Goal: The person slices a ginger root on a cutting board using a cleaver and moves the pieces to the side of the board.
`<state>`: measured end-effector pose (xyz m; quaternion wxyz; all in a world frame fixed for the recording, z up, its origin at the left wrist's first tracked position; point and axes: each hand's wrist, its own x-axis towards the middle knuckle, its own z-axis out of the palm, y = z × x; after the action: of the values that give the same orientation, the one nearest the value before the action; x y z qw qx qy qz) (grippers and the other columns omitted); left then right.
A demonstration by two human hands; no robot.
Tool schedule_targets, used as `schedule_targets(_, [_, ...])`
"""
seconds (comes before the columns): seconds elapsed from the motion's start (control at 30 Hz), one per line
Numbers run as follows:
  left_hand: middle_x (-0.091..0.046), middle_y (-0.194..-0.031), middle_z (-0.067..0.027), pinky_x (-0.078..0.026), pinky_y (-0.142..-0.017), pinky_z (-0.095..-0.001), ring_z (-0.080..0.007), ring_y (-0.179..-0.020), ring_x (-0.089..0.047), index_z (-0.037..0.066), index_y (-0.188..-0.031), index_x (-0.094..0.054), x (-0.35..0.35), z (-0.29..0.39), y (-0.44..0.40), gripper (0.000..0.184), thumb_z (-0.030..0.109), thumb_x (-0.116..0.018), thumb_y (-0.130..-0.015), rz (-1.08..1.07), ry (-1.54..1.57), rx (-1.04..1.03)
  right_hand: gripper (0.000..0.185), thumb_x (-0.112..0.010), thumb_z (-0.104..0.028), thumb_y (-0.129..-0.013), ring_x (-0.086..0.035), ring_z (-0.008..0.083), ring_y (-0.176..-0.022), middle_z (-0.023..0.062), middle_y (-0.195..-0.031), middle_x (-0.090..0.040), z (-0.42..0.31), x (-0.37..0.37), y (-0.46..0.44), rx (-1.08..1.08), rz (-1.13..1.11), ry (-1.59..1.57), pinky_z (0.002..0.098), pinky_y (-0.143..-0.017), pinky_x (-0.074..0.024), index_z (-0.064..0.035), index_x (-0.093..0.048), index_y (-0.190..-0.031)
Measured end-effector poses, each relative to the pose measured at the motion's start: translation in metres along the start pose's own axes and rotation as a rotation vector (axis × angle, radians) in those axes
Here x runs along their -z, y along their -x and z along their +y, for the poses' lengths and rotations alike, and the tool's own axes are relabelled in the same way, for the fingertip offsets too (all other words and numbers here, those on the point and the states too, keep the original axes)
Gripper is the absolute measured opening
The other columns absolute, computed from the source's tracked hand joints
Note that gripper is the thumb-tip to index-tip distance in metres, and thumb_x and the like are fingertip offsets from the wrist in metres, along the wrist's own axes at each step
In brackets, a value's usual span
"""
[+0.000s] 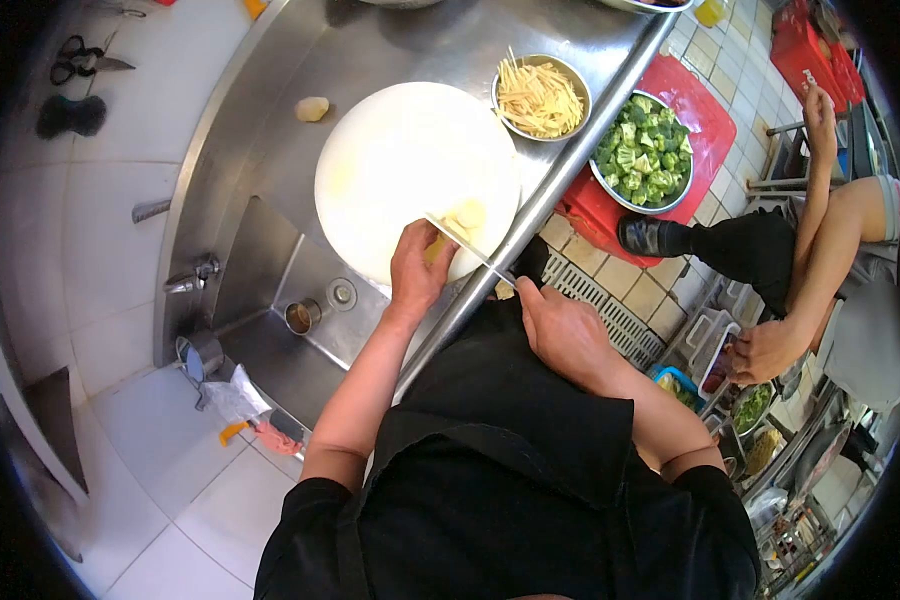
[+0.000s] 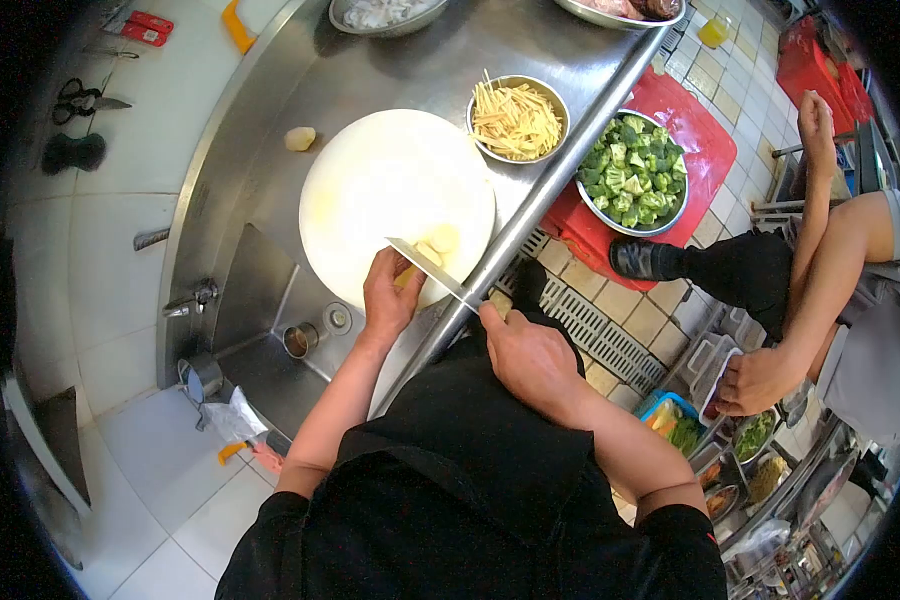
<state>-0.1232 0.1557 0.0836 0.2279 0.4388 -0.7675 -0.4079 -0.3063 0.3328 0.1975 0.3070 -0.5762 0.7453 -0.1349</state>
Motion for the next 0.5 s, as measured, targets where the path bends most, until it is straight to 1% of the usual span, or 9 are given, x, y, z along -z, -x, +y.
schedule_targets(0.1, [-0.067,-0.126,-0.0186,-0.06,-0.098,-0.0406,-0.0335,-0.112,-0.071,-0.003,-0.129,-0.067,0.002,-0.001,-0.001,0.041,0.015,-0.081,-0.096,-0.012,0.011,0.015,0.026,-0.058,-0.017,-0.103,-0.074,0.0434,-0.08,0.0222,-0.091,-0.068,0.0,-0.001,-0.002,-0.015,-0.033,0.011,0.0547,-0.069,-0.0597,-0.0074,-0.056,-0.128])
schedule_targets(0.17, [-0.067,-0.126,-0.0185,-0.06,-0.098,-0.0403,-0.0331,-0.111,-0.072,-0.003,-0.128,-0.068,0.002,-0.003,-0.002,0.04,0.014,-0.081,-0.095,-0.02,0.022,0.008,0.02,-0.056,-0.015,-0.103,-0.074,0.0426,-0.078,0.0219,-0.088,-0.068,-0.001,-0.002,-0.005,0.001,-0.046,0.023,0.0537,-0.067,-0.0597,-0.0065,-0.054,-0.121])
schedule_targets(0.2, [-0.067,-0.125,-0.0184,-0.06,-0.098,-0.0402,-0.0331,-0.111,-0.072,-0.004,-0.127,-0.068,0.003,-0.004,-0.003,0.039,0.014,-0.081,-0.095,-0.028,0.023,0.02,0.02,-0.056,-0.015,-0.103,-0.074,0.0426,-0.078,0.0219,-0.088,-0.068,-0.002,-0.003,-0.006,-0.002,-0.049,0.022,0.0537,-0.067,-0.0597,-0.0065,-0.054,-0.121])
schedule_targets(0.27, [-0.067,-0.125,-0.0184,-0.06,-0.098,-0.0401,-0.0331,-0.111,-0.072,-0.004,-0.127,-0.068,0.005,-0.006,-0.004,0.039,0.013,-0.082,-0.095,-0.036,0.024,0.034,0.014,-0.055,-0.012,-0.102,-0.074,0.0416,-0.075,0.0207,-0.085,-0.068,-0.003,-0.004,-0.009,0.008,-0.039,0.053,0.0523,-0.064,-0.0598,-0.0062,-0.052,-0.115])
schedule_targets(0.33, [-0.068,-0.125,-0.0185,-0.06,-0.098,-0.0399,-0.0328,-0.111,-0.072,-0.004,-0.126,-0.068,0.006,-0.009,-0.005,0.039,0.013,-0.083,-0.094,-0.054,0.059,0.069,0.013,-0.054,-0.01,-0.102,-0.074,0.0408,-0.074,0.0198,-0.084,-0.068,-0.005,-0.004,-0.013,0.01,-0.038,0.068,0.0513,-0.063,-0.0599,-0.0062,-0.052,-0.114])
schedule_targets(0.4, [-0.068,-0.125,-0.0187,-0.06,-0.098,-0.04,-0.0327,-0.111,-0.072,-0.004,-0.125,-0.068,0.005,-0.009,-0.006,0.039,0.013,-0.083,-0.093,-0.05,0.071,0.06,0.013,-0.053,-0.009,-0.101,-0.074,0.04,-0.073,0.0189,-0.082,-0.068,-0.006,-0.005,-0.016,0.013,-0.037,0.085,0.0502,-0.062,-0.0599,-0.0062,-0.051,-0.113])
schedule_targets(0.47, [-0.068,-0.126,-0.0188,-0.06,-0.099,-0.04,-0.0327,-0.111,-0.072,-0.004,-0.125,-0.069,0.004,-0.009,-0.005,0.039,0.013,-0.083,-0.093,-0.044,0.083,0.051,0.012,-0.055,-0.015,-0.105,-0.072,0.0435,-0.076,0.0213,-0.084,-0.068,-0.008,-0.005,-0.02,-0.019,-0.07,0.061,0.0561,-0.066,-0.0571,-0.0059,-0.051,-0.113])
schedule_targets(0.5, [-0.068,-0.126,-0.0187,-0.06,-0.099,-0.0399,-0.0324,-0.111,-0.072,-0.004,-0.125,-0.069,0.003,-0.009,-0.005,0.039,0.012,-0.084,-0.093,-0.038,0.114,0.065,0.012,-0.055,-0.015,-0.105,-0.072,0.0435,-0.076,0.0213,-0.084,-0.068,-0.008,-0.005,-0.021,-0.018,-0.073,0.063,0.0561,-0.066,-0.0571,-0.0059,-0.051,-0.113])
